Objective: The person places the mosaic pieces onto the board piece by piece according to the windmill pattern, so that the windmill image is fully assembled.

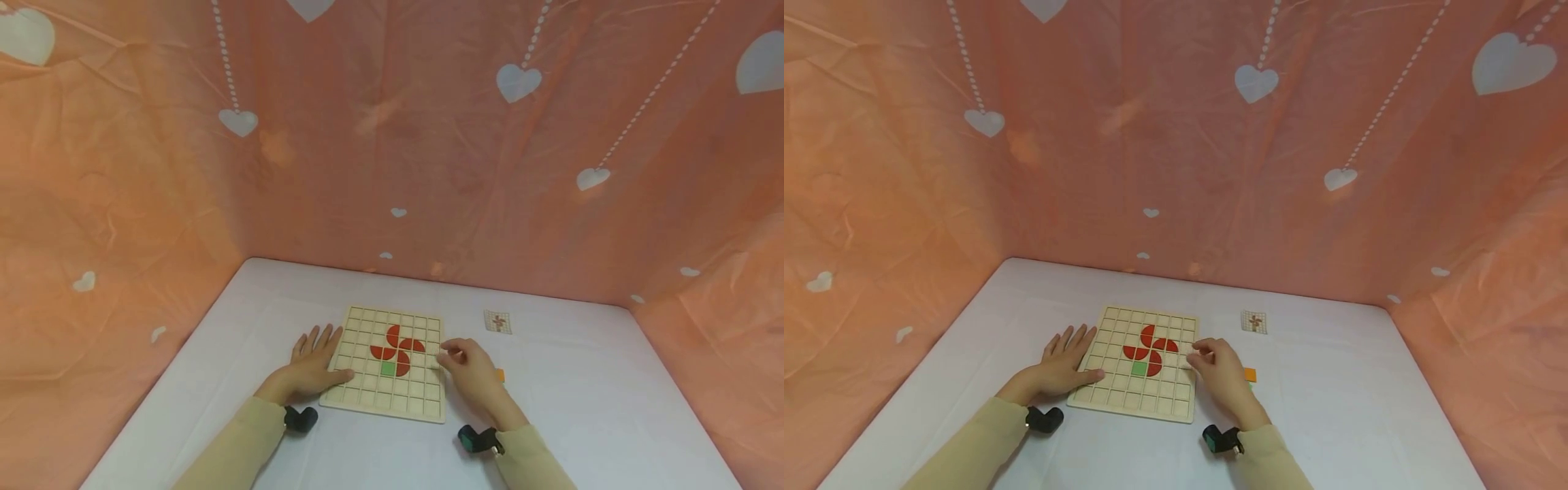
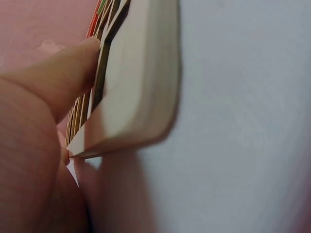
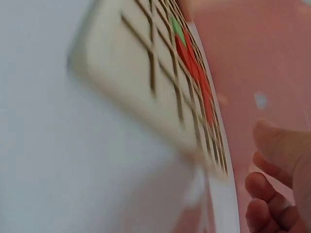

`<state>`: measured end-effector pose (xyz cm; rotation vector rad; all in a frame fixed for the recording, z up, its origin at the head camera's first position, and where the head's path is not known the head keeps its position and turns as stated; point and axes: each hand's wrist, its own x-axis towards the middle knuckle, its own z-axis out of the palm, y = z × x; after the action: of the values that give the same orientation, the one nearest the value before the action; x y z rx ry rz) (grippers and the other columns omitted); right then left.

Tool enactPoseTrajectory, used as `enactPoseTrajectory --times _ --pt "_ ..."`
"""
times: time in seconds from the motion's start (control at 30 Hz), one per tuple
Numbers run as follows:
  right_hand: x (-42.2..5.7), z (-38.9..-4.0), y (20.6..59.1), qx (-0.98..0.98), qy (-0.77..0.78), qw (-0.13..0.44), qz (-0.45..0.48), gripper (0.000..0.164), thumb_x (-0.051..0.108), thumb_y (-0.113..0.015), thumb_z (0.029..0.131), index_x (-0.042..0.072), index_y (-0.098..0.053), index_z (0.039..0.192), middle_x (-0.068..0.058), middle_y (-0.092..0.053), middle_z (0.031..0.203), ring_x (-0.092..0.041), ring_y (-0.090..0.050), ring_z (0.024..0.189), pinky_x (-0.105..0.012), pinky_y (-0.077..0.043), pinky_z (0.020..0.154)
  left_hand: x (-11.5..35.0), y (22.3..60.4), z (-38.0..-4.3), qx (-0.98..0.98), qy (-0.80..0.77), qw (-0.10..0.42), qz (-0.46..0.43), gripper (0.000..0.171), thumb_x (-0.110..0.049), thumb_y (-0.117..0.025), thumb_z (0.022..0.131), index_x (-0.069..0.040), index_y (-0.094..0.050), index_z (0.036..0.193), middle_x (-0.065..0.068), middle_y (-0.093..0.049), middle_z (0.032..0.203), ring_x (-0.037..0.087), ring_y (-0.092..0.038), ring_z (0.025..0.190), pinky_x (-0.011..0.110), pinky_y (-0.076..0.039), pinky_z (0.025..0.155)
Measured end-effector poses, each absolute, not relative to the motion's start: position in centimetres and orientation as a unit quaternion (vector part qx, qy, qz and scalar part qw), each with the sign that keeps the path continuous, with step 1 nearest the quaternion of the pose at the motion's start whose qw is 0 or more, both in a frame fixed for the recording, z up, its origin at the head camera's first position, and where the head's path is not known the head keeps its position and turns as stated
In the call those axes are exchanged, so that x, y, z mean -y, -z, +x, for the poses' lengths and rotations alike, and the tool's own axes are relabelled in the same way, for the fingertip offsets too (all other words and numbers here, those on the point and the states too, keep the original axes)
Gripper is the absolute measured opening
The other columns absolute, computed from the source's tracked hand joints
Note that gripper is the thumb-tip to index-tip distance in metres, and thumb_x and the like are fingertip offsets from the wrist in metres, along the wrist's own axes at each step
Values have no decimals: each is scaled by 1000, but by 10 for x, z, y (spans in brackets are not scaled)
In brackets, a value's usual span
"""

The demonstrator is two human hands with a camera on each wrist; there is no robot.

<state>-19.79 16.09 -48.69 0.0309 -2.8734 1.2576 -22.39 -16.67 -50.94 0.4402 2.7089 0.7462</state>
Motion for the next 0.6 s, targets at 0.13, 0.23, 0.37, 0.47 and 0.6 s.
enactPoseTrajectory --times 0.13,0.23,0.37,0.47,0.6 --pt "-197 -196 484 921 -389 9 -18 30 30 -68 92 13 -66 116 -5 -59 104 -19 -51 87 -32 -45 71 166 509 -224 -943 -256 145 157 98 -57 -58 89 -5 -8 155 20 0 160 39 12 144 54 11 112" --pt "-221 -192 483 921 -390 3 -23 37 34 -67 92 10 -64 120 -7 -59 109 -20 -51 90 -32 -45 73 166 509 -224 -943 -256 143 159 98 -57 -58 89 -5 -8 155 20 0 160 39 12 144 54 11 112" --pt "-246 -187 484 923 -382 -8 -38 44 40 -64 93 10 -62 125 -10 -58 116 -23 -51 97 -36 -46 79 165 508 -223 -943 -257 144 156 98 -57 -58 89 -5 -8 155 20 0 160 39 12 144 54 11 112" --pt "-257 -184 485 928 -370 -6 -45 44 40 -63 94 9 -62 125 -11 -60 116 -24 -53 99 -38 -46 83 165 505 -222 -942 -258 146 156 97 -56 -58 90 -5 -8 155 20 0 160 39 12 144 54 11 112" --pt "-266 -181 491 933 -357 -2 -44 41 37 -64 93 8 -63 123 -8 -62 107 -22 -53 94 -35 -46 79 165 503 -220 -941 -262 145 156 96 -54 -59 90 -4 -9 155 21 -1 160 40 12 144 54 11 112"
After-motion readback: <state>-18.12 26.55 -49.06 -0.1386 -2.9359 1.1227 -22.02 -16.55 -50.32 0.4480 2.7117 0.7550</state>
